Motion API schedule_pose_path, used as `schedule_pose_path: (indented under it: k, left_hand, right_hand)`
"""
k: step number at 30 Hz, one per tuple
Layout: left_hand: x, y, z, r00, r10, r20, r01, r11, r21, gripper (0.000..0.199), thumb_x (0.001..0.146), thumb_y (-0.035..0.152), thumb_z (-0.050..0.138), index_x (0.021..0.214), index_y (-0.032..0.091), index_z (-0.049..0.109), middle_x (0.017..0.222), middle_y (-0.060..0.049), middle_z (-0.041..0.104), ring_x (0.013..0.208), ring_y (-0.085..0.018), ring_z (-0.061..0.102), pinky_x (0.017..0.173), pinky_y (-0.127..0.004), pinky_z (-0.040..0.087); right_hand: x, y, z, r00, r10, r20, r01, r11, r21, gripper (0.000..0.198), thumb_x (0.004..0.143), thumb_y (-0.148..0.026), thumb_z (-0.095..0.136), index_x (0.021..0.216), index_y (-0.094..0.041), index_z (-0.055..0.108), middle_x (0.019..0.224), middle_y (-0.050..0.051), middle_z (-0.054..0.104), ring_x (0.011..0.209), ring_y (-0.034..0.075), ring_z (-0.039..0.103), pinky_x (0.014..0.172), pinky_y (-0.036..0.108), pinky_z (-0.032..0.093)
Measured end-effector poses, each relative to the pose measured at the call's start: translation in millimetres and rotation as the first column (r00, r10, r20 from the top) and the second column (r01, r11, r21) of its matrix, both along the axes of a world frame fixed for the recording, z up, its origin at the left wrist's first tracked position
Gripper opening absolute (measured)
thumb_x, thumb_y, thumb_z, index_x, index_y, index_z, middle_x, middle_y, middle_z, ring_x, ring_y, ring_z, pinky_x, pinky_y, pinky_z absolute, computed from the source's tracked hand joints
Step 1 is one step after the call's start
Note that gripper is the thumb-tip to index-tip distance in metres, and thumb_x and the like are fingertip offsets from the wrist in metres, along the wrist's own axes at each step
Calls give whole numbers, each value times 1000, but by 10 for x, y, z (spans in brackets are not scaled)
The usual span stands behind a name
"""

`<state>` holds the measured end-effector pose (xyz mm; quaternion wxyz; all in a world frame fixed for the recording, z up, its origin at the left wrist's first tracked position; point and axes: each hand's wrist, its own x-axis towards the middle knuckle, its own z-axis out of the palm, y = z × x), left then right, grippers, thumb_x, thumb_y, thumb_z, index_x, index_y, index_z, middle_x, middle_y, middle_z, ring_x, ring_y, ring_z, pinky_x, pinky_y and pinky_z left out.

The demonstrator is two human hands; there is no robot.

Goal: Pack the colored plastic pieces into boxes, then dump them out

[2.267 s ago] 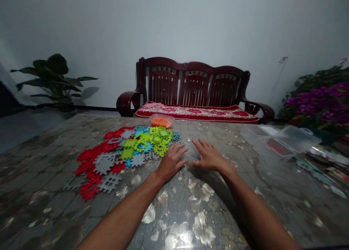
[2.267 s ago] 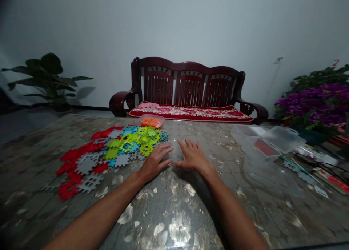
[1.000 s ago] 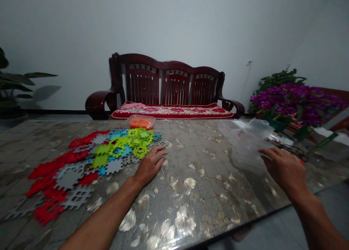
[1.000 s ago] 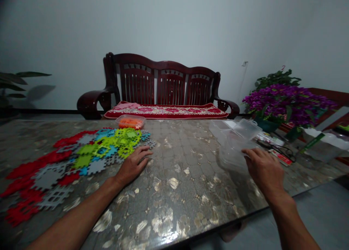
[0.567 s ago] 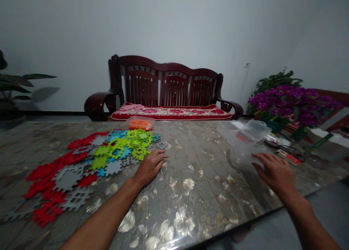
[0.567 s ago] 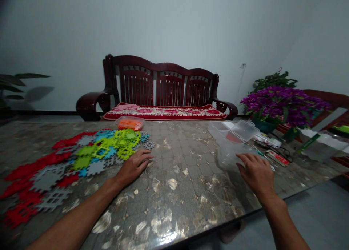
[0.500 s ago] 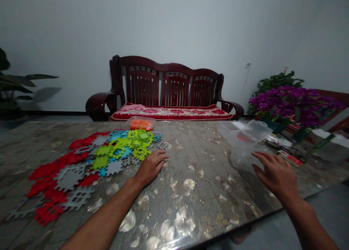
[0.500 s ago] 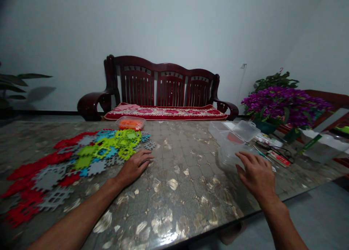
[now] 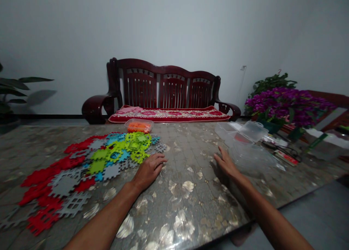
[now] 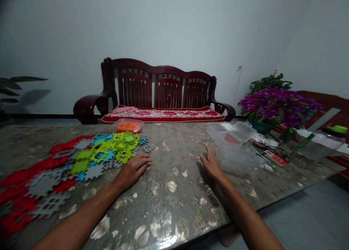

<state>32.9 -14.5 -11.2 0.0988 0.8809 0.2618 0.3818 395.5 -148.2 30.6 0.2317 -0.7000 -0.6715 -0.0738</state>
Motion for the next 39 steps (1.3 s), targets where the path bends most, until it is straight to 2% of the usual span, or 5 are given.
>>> schedule_pose_path:
  k: [10,16,25,33,39]
  left_hand:
    - [17,-19,19,999,-24,-23,23,998,-61,23,93,13,54,102,21,73,106,-7,75,103,-22,69,94,-38,57]
    - [36,-58,22,1000,21,-12,-21,997,-75,23,90,7,58,102,21,72,103,-5,75,101,-21,68,92,-35,54]
    - [-130,20,57,971,237,24,-236,971,-35,31,84,-1,60,97,23,73,95,-1,76,93,-22,69,86,-36,51]
    - [-124,105,41,923,344,173,-349,937,2,29,81,-2,57,88,23,71,85,0,74,83,-20,68,78,-33,47]
    - [-112,65,52,934,290,210,-310,948,68,29,78,-2,57,87,23,69,82,1,73,81,-19,67,76,-32,44]
  right_hand:
    - [611,-298,-1,934,-206,-292,182,978,-105,54,85,-63,59,119,-22,71,116,13,72,110,34,66,95,51,55]
    - [861,-65,-255,847,-288,-446,231,956,-179,66,70,-70,59,106,-19,79,114,17,76,110,43,68,99,57,51]
    - [-677,1250,-207,847,209,-488,-250,968,-21,34,79,-39,59,98,-20,79,102,12,79,94,30,74,87,44,58]
    - [-1742,2460,-32,936,302,-180,-306,952,3,40,82,-10,49,112,-20,73,112,7,76,95,19,72,92,34,54]
    - [-2160,2813,67,933,360,6,-360,932,-47,47,81,-4,53,121,-23,68,132,5,66,117,19,63,95,29,49]
